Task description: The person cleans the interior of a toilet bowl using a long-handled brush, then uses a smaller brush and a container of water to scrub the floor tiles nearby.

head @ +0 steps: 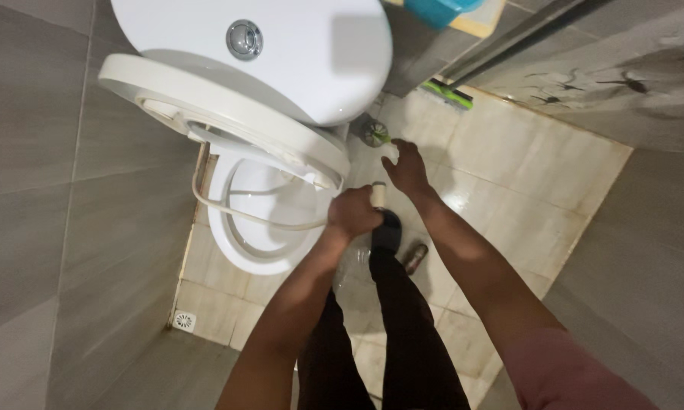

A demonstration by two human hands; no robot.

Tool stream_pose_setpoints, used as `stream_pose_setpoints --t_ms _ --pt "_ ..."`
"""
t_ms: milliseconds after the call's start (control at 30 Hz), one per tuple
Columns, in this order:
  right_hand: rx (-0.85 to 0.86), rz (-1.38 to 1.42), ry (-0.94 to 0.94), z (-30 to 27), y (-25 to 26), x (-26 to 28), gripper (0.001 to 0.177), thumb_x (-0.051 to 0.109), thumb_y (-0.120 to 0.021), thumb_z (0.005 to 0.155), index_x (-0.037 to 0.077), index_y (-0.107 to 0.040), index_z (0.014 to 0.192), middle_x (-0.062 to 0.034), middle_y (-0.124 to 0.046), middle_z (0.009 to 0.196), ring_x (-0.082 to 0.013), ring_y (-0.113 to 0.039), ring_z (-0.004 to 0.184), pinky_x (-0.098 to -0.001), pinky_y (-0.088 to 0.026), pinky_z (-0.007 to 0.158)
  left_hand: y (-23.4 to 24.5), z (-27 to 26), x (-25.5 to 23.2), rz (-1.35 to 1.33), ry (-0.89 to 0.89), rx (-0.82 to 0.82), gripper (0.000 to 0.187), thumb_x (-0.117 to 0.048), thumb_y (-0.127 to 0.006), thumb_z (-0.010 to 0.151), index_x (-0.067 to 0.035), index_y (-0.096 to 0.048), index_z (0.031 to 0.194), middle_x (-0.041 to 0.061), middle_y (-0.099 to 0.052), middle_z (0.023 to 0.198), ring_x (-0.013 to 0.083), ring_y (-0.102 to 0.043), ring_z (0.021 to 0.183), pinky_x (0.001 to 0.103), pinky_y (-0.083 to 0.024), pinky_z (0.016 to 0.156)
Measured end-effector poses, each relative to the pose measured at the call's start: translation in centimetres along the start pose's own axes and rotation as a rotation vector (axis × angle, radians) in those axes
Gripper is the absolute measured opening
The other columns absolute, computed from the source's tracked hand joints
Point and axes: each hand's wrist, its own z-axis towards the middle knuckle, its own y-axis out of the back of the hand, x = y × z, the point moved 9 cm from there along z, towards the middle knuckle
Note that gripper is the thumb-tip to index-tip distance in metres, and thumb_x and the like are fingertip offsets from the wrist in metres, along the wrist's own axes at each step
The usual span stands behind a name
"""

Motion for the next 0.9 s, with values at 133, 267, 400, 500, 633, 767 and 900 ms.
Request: stream_pose_setpoints --t_ms 133,267,400,500,633,767,900 --pt "-0.081 -0.14 0.04 3.9 -2.6 -0.5 0.06 0.03 -0.079 0.086 0.002 -0.058 0.134 -0.0261 -0.06 0.117 -0.0441 -0.064 0.099 -0.05 -0.055 0.084 -1.4 1.4 1.2 0.028 0.007 -0.019 0.038 -0.021 -0.065 0.071 -0.007 -0.072 0.106 0.023 -0.074 0.097 0.041 -0.071 0.096 0.051 -0.056 0.086" --pt "0.188 -0.285 -0.13 6.9 -7.2 -4.2 0.038 0.026 -0.068 0.094 0.002 -0.065 0.123 -0.026 -0.064 0.114 -0.042 -0.068 0.098 -0.0509 -0.057 0.083 -2.6 1.9 2.6 0.001 0.025 0.039 0.038 -0.021 -0.066 0.07 -0.006 -0.071 0.105 0.022 -0.075 0.096 0.0408 -0.071 0.095 0.051 -0.057 0.084" --pt "0.332 -0.484 -0.141 7.6 -10.3 -6.9 0.02 0.011 -0.059 0.095 0.005 -0.077 0.1 -0.0218 -0.074 0.101 -0.0372 -0.073 0.098 -0.0488 -0.06 0.085 -2.6 2.1 3.2 0.01 0.008 0.003 0.038 -0.023 -0.069 0.071 -0.005 -0.07 0.104 0.022 -0.075 0.095 0.0409 -0.072 0.094 0.051 -0.057 0.084" --pt "0.309 -0.442 -0.103 7.7 -9.3 -6.0 0.016 0.009 -0.061 0.088 0.004 -0.076 0.091 -0.0209 -0.074 0.095 -0.0373 -0.073 0.092 -0.0481 -0.06 0.08 -2.5 2.0 3.5 0.018 -0.002 -0.028 0.035 -0.022 -0.068 0.074 -0.006 -0.071 0.105 0.022 -0.074 0.094 0.0417 -0.071 0.092 0.051 -0.056 0.083" --pt "0.328 -0.456 -0.114 6.7 -5.7 -3.6 0.015 0.013 -0.064 0.086 0.003 -0.074 0.089 -0.0215 -0.074 0.092 -0.037 -0.073 0.089 -0.0474 -0.059 0.078 -3.1 2.2 4.2 0.007 0.005 0.025 0.039 -0.022 -0.069 0.07 -0.005 -0.069 0.105 0.022 -0.074 0.093 0.0406 -0.072 0.09 0.05 -0.057 0.081" --pt "0.324 -0.572 0.006 4.7 -2.8 -2.6 0.019 0.016 -0.063 0.094 0.004 -0.074 0.085 -0.0162 -0.074 0.088 -0.033 -0.073 0.082 -0.0456 -0.059 0.072 -2.9 2.1 4.3 0.01 -0.025 -0.026 0.037 -0.021 -0.068 0.071 -0.005 -0.07 0.104 0.022 -0.074 0.093 0.0404 -0.073 0.09 0.05 -0.058 0.082" --pt "0.122 -0.661 0.242 0.5 0.7 -0.8 0.017 0.014 -0.065 0.093 0.009 -0.074 0.08 -0.0103 -0.072 0.083 -0.029 -0.071 0.078 -0.043 -0.058 0.067 -2.8 0.8 4.2 0.051 -0.017 -0.006 0.042 -0.02 -0.069 0.068 -0.005 -0.069 0.106 0.023 -0.073 0.092 0.0423 -0.071 0.089 0.052 -0.057 0.08"
